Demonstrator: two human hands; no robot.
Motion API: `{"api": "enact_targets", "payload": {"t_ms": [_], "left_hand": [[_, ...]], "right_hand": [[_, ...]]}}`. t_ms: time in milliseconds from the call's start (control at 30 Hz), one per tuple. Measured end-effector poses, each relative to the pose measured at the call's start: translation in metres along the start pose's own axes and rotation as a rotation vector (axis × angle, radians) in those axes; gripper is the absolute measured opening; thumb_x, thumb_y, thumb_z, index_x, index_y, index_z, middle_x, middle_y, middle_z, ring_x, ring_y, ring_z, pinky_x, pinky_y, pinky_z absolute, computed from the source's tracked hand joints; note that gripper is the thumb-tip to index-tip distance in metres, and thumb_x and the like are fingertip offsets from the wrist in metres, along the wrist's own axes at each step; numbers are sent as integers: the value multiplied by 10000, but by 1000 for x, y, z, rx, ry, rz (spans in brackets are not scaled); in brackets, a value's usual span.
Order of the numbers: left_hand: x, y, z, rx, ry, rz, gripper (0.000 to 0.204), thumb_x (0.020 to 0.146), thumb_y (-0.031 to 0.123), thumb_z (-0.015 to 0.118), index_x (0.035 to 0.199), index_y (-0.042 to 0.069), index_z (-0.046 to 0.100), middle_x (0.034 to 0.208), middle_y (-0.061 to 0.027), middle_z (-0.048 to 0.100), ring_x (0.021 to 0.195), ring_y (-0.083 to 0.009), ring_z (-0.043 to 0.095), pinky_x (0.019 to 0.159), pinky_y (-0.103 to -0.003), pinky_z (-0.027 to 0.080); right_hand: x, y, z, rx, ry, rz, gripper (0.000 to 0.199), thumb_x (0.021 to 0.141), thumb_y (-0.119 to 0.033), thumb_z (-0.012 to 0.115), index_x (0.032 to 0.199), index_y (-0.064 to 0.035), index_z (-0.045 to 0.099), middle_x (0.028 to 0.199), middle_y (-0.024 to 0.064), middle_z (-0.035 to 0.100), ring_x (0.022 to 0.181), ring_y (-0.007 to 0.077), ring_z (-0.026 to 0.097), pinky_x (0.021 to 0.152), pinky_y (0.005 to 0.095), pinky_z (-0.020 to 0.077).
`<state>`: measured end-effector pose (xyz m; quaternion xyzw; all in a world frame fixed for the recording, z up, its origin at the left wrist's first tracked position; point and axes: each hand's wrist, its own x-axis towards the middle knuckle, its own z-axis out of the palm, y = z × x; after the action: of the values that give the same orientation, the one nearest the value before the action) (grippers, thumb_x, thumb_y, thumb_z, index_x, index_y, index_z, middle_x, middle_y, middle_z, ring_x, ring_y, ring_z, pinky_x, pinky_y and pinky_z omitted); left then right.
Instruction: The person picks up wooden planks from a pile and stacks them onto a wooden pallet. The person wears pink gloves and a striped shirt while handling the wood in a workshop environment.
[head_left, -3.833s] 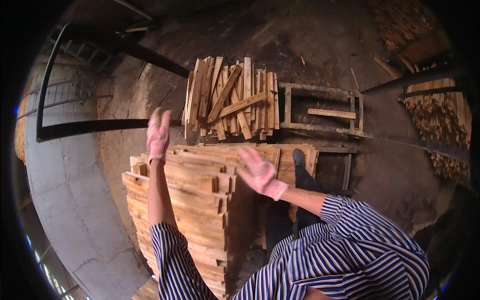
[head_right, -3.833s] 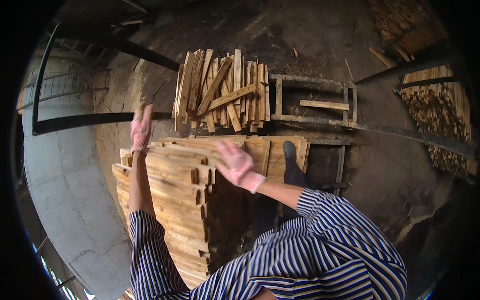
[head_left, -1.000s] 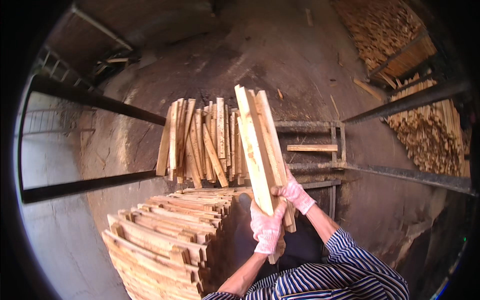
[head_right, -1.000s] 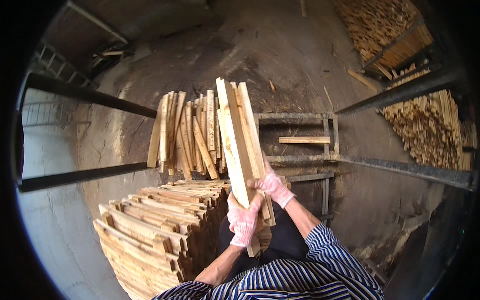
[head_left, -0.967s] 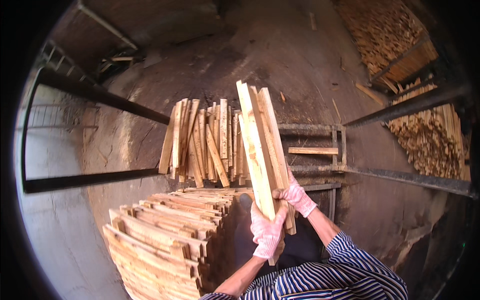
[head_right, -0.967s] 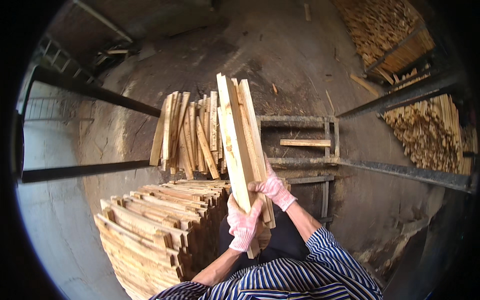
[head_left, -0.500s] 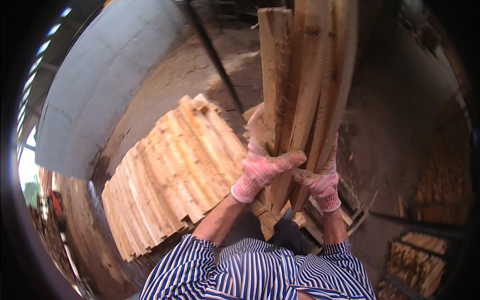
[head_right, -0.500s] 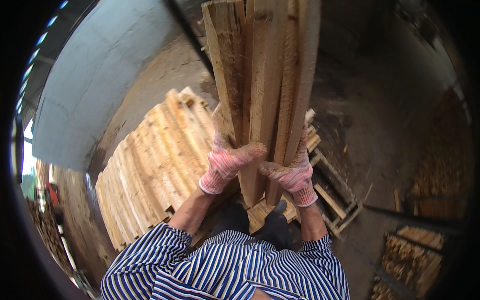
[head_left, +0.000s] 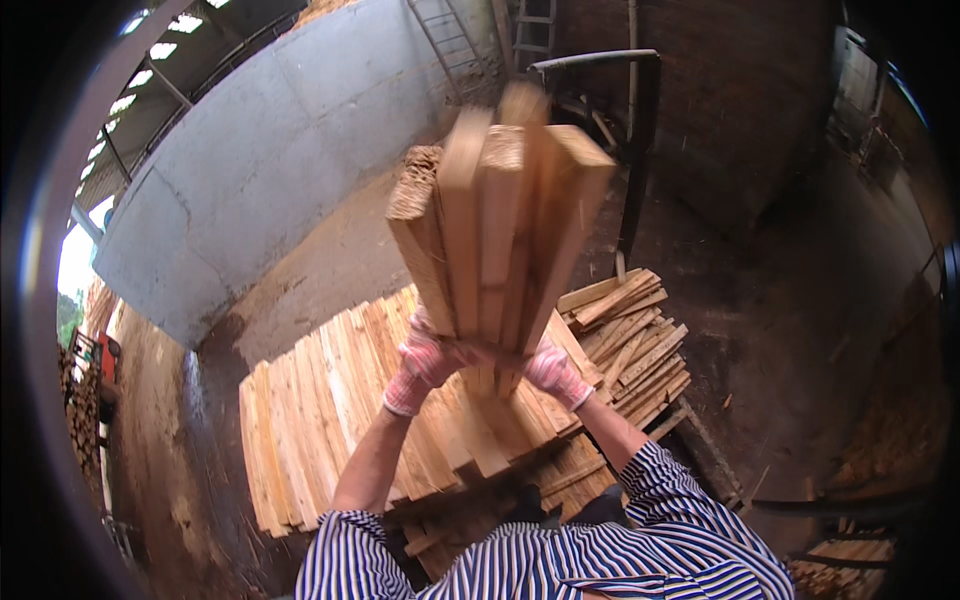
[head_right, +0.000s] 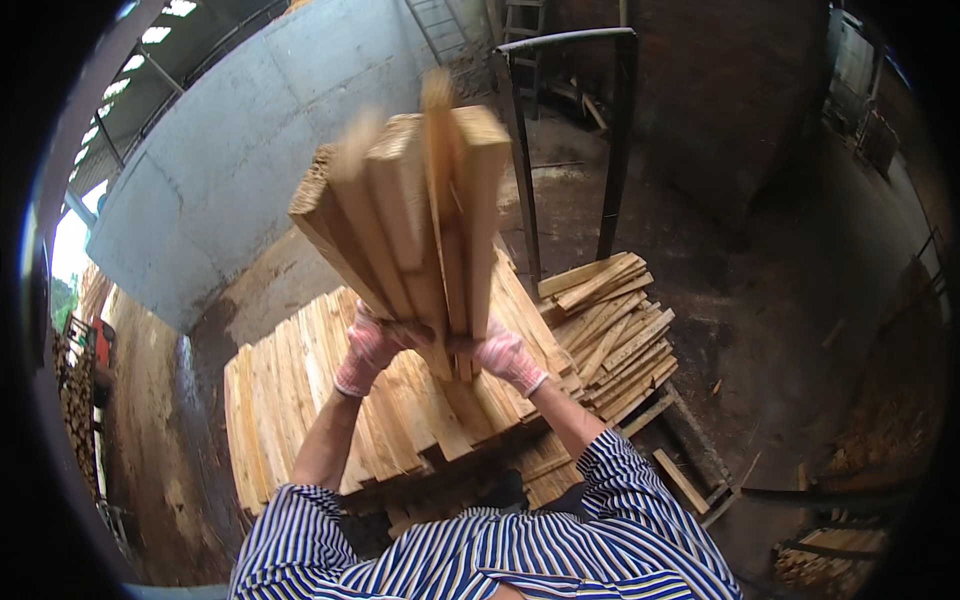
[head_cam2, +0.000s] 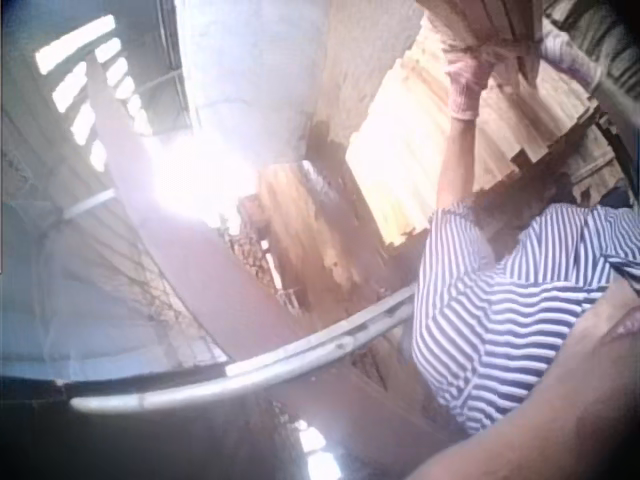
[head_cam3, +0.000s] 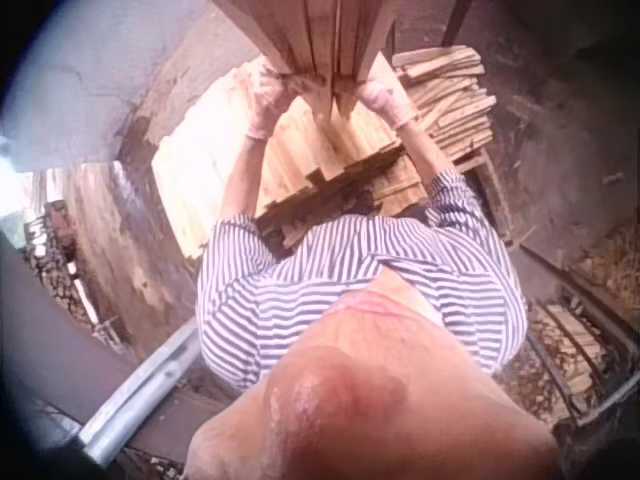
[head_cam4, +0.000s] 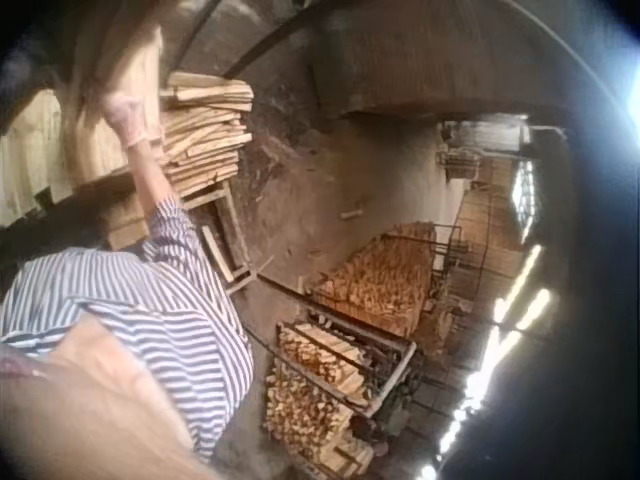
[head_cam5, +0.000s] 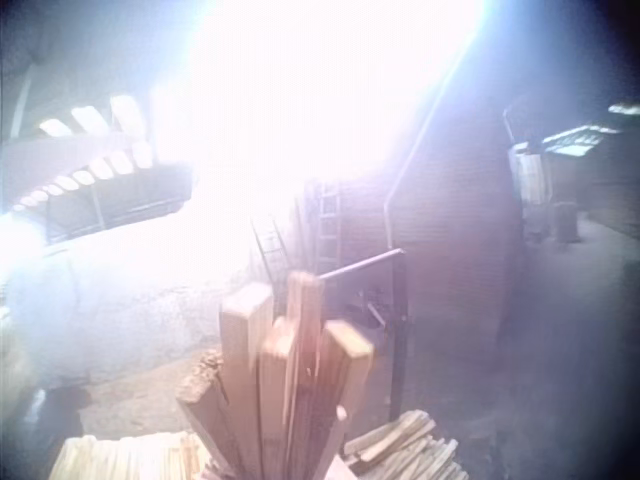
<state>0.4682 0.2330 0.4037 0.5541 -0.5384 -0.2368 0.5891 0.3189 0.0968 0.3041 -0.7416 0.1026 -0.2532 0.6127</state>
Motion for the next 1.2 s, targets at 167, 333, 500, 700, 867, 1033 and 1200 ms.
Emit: {"api": "enact_targets", "payload": {"t_ms": [167, 333, 500, 700, 867, 1033, 1200], "left_hand": [[5, -25, -15, -60, 12, -70, 357, 871, 128, 794, 1195, 19, 692, 1213, -90, 716, 1074, -178, 690, 889, -338, 577], [-8, -81, -60, -677, 74, -162, 374, 954, 226, 675, 1274, 34, 658, 1276, -97, 682, 1177, -213, 644, 1043, -360, 501], [-8, -88, -15, -909, 23, -184, 464, 956, 325, 657, 1323, 42, 620, 1374, -95, 631, 1272, -247, 597, 1119, -446, 459], [-79, -235, -110, -1007, 287, -349, 455, 1017, 356, 571, 1352, 52, 610, 1376, -107, 636, 1225, -253, 626, 1064, -384, 506], [-101, -251, -57, -1298, 252, -404, 469, 1028, 357, 553, 1318, -3, 629, 1311, -141, 677, 1132, -257, 677, 993, -376, 550], [-102, -279, -29, -1254, 280, -364, 397, 1073, 278, 478, 1343, 28, 629, 1335, -161, 659, 1102, -287, 705, 953, -449, 598], [-103, -277, -47, -1268, 282, -542, 330, 1018, 247, 577, 1292, 93, 680, 1293, -135, 689, 1131, -294, 693, 957, -495, 594]], "right_hand": [[-6, -9, 3, -80, -71, 159, 883, 752, -318, 857, 1466, -26, 428, 1328, 179, 586, 1262, 301, 545, 1080, 385, 437], [-24, -44, 25, -18, 205, 201, 923, 733, -442, 874, 1410, 38, 468, 1279, 207, 614, 1246, 334, 573, 1067, 369, 444], [-36, -16, -12, -26, 192, 534, 978, 628, -552, 915, 1331, 7, 527, 1116, 156, 638, 1049, 268, 620, 876, 334, 545], [1, 51, -73, -345, 182, 524, 1020, 599, -183, 870, 1504, -115, 403, 1146, 128, 654, 760, 201, 604, 557, 272, 521], [27, 83, -90, -550, -70, 842, 907, 959, -641, 485, 1580, -26, 245, 1497, 277, 466, 1380, 371, 493, 1091, 462, 432], [7, 141, -88, -823, 50, 672, 791, 997, -539, 459, 1557, -23, 246, 1479, 269, 477, 1318, 391, 540, 1041, 485, 462], [12, 146, -82, -705, 79, 509, 719, 972, -471, 524, 1504, -41, 302, 1444, 292, 495, 1290, 425, 547, 1045, 485, 451]]}}
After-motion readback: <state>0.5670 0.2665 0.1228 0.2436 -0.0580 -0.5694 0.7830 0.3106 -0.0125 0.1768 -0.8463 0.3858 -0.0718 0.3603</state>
